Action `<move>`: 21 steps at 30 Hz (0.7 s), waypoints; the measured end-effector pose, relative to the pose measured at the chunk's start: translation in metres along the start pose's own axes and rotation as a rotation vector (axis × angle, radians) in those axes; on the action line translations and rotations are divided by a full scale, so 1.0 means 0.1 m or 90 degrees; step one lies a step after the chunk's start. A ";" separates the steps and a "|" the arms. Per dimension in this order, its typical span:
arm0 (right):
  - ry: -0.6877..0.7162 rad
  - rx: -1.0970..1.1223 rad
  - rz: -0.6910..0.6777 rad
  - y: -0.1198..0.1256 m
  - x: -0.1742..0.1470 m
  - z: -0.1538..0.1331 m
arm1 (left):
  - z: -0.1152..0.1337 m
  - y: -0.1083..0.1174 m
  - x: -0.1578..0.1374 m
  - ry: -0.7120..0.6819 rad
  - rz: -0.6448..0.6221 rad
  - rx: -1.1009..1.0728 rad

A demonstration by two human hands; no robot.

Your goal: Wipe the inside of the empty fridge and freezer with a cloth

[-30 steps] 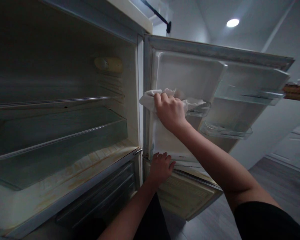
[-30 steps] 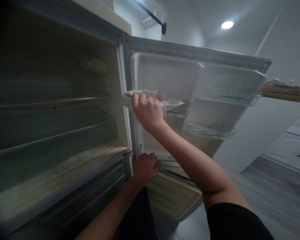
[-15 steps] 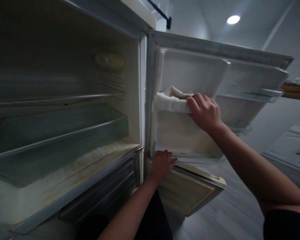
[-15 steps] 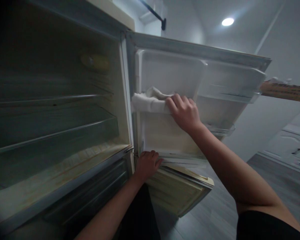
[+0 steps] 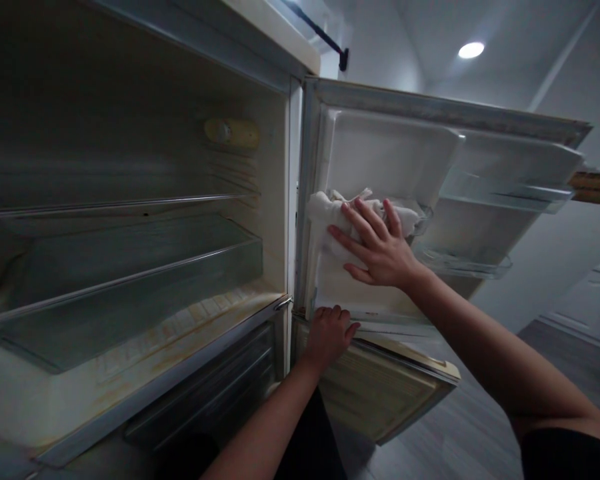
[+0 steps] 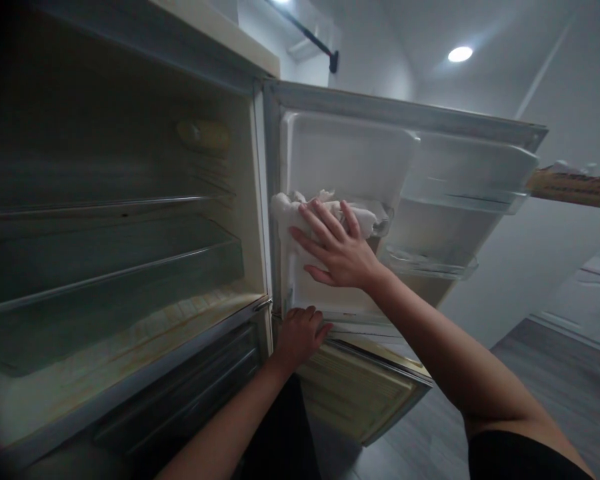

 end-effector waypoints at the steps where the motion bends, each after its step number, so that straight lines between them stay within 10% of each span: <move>1: -0.006 0.010 0.008 0.02 0.02 0.00 | 0.00 0.00 0.00 0.001 -0.002 -0.001; 9: -0.259 -0.089 -0.016 0.16 0.40 0.06 | -0.01 -0.02 0.01 0.003 -0.030 -0.002; 21: -0.224 -0.103 0.004 0.02 0.41 -0.01 | -0.02 -0.02 0.00 -0.001 -0.027 0.001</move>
Point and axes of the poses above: each hand's wrist, its own x-axis towards the middle knuckle, its own y-axis out of the back of the hand, z = x × y, the point moved 5 cm from there along x, towards the middle knuckle, and after that the axes turned 14 degrees about -y, right-handed, at the moved point
